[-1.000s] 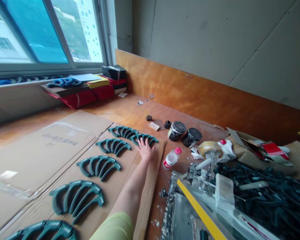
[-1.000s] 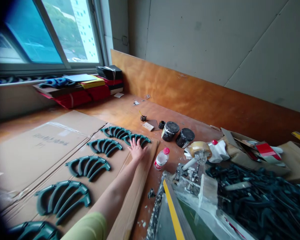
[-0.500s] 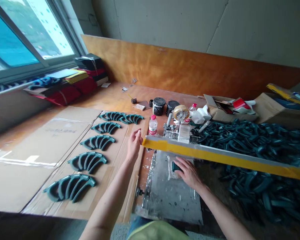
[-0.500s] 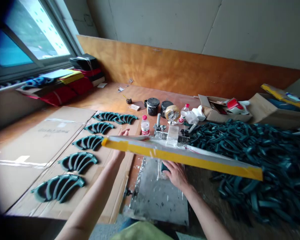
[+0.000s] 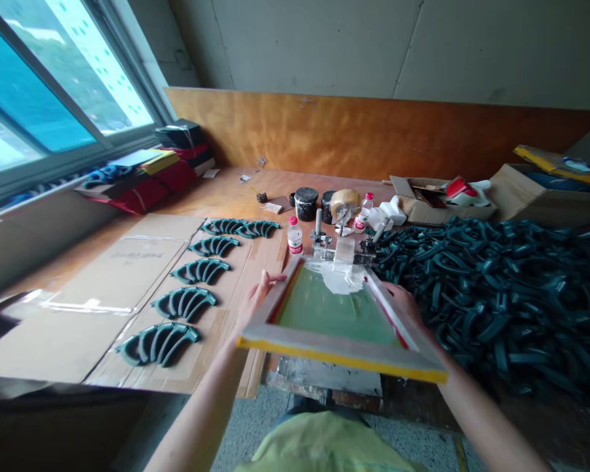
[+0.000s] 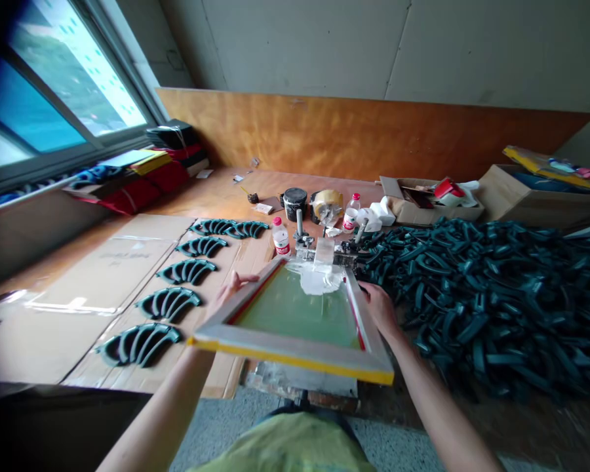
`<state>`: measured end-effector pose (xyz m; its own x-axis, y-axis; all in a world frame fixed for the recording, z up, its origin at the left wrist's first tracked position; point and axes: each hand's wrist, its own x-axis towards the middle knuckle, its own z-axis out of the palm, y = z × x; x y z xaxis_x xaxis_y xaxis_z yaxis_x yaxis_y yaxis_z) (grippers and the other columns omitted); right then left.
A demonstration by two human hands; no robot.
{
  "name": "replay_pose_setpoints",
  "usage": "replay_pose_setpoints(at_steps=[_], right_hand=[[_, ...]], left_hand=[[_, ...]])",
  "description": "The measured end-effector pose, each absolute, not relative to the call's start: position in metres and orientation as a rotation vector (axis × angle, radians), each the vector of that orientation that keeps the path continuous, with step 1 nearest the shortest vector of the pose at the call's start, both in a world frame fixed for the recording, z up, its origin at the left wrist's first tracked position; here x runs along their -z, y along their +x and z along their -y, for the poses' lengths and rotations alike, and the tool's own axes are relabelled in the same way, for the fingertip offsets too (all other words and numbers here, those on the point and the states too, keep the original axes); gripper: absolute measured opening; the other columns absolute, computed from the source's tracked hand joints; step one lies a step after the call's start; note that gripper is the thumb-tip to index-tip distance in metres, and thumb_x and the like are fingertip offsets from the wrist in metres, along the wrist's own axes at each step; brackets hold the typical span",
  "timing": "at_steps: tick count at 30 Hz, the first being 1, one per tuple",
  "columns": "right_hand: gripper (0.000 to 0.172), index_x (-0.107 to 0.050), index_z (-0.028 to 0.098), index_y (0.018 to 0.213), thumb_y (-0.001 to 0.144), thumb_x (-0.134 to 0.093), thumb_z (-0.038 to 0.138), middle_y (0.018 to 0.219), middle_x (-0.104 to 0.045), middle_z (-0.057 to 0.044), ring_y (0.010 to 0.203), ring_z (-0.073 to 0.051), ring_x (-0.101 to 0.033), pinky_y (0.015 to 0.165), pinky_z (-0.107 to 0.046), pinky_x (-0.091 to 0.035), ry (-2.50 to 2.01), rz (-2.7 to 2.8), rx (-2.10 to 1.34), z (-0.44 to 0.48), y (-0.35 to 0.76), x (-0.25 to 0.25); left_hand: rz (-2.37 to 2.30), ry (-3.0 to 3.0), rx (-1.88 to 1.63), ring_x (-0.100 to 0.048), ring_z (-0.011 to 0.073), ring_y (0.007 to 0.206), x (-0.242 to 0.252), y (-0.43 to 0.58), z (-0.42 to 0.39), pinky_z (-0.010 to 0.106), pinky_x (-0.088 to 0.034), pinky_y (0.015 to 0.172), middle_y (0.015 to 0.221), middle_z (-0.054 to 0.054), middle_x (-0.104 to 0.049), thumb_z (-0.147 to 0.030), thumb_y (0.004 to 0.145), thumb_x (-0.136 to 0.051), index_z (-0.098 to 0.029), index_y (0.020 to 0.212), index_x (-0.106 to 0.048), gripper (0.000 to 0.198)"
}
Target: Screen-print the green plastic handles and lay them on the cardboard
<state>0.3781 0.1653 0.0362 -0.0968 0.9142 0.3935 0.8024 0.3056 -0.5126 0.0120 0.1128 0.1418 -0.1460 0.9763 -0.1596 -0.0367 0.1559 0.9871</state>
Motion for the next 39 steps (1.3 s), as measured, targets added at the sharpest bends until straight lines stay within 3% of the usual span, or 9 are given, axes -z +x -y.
replay_pose_setpoints(at_steps=[2, 4, 7, 11, 15, 22, 30, 35, 39], right_hand=[[0.036, -0.068, 0.012, 0.114, 0.093, -0.048, 0.032, 0.102, -0.074, -0.010, 0.087, -0.018, -0.071, 0.085, -0.031, -0.057, -1.545, 1.875, -0.215, -0.178, 0.382, -0.052], [0.038, -0.063, 0.019, 0.125, 0.088, -0.058, 0.028, 0.119, -0.068, -0.011, 0.103, -0.022, -0.067, 0.092, -0.038, -0.055, -1.496, 1.908, -0.199, -0.192, 0.365, -0.067], [0.058, -0.051, 0.022, 0.137, 0.081, -0.067, 0.021, 0.137, -0.053, -0.012, 0.125, -0.026, -0.052, 0.105, -0.042, -0.044, -1.455, 2.118, -0.117, -0.211, 0.318, -0.081], [0.039, -0.062, 0.020, 0.116, 0.078, -0.071, 0.019, 0.112, -0.065, -0.009, 0.107, -0.024, -0.058, 0.090, -0.033, -0.048, -1.700, 2.393, -0.106, -0.223, 0.276, -0.082], [0.016, -0.067, 0.020, 0.092, 0.080, -0.071, 0.030, 0.089, -0.069, -0.007, 0.085, -0.021, -0.063, 0.074, -0.028, -0.047, -1.840, 2.440, -0.136, -0.220, 0.279, -0.079], [0.009, -0.066, 0.016, 0.089, 0.084, -0.059, 0.017, 0.093, -0.069, -0.011, 0.095, -0.025, -0.059, 0.080, -0.032, -0.045, -1.771, 2.464, -0.029, -0.199, 0.283, -0.065], [0.024, -0.065, 0.019, 0.082, 0.080, -0.049, 0.001, 0.082, -0.065, -0.006, 0.086, -0.020, -0.055, 0.070, -0.028, -0.042, -1.105, 2.780, -0.157, -0.144, 0.310, -0.067], [0.017, -0.065, 0.019, 0.081, 0.081, -0.054, 0.006, 0.083, -0.065, -0.005, 0.084, -0.021, -0.055, 0.070, -0.029, -0.042, -1.150, 2.734, -0.158, -0.163, 0.307, -0.070], [0.027, -0.068, 0.017, 0.092, 0.085, -0.045, 0.003, 0.090, -0.065, -0.010, 0.091, -0.023, -0.054, 0.075, -0.032, -0.044, -1.099, 2.693, -0.089, -0.148, 0.300, -0.051]], left_hand=[[-1.385, 0.928, -1.060, -0.063, 0.0193, 0.070, -0.117, 0.006, -0.094, 0.028, -0.048, 0.061, 0.080, 0.003, -0.071, -0.069, 0.074, -0.060, -0.018, 0.106, -0.072, 0.061], [-1.333, 0.866, -1.003, -0.064, 0.0195, 0.073, -0.083, 0.003, -0.082, 0.027, -0.049, 0.063, 0.082, 0.002, -0.070, -0.064, 0.071, -0.067, -0.018, 0.122, -0.065, 0.069], [-1.300, 0.862, -0.986, -0.063, 0.0169, 0.067, -0.034, 0.002, -0.079, 0.025, -0.048, 0.060, 0.074, -0.001, -0.067, -0.058, 0.070, -0.072, -0.019, 0.143, -0.045, 0.087], [-1.305, 0.903, -0.959, -0.058, 0.0141, 0.057, -0.001, 0.003, -0.084, 0.024, -0.043, 0.053, 0.069, -0.003, -0.063, -0.061, 0.070, -0.070, -0.018, 0.146, -0.039, 0.093], [-1.301, 0.918, -0.933, -0.060, 0.0154, 0.061, 0.002, 0.002, -0.085, 0.024, -0.045, 0.054, 0.074, -0.001, -0.066, -0.063, 0.071, -0.068, -0.017, 0.143, -0.043, 0.089], [-1.301, 0.882, -0.930, -0.063, 0.0164, 0.066, 0.001, 0.002, -0.081, 0.025, -0.047, 0.058, 0.080, 0.000, -0.067, -0.062, 0.072, -0.068, -0.020, 0.143, -0.043, 0.086], [-1.346, 0.843, -0.950, -0.063, 0.0175, 0.068, -0.010, 0.007, -0.078, 0.025, -0.047, 0.059, 0.071, -0.002, -0.064, -0.058, 0.073, -0.069, -0.018, 0.140, -0.048, 0.082], [-1.384, 0.822, -0.969, -0.063, 0.0181, 0.067, -0.010, 0.008, -0.078, 0.026, -0.047, 0.059, 0.069, -0.001, -0.065, -0.059, 0.069, -0.071, -0.017, 0.138, -0.051, 0.083], [-1.392, 0.812, -0.986, -0.065, 0.0191, 0.070, -0.008, 0.008, -0.078, 0.026, -0.049, 0.060, 0.078, 0.002, -0.071, -0.059, 0.066, -0.074, -0.017, 0.135, -0.053, 0.083]])
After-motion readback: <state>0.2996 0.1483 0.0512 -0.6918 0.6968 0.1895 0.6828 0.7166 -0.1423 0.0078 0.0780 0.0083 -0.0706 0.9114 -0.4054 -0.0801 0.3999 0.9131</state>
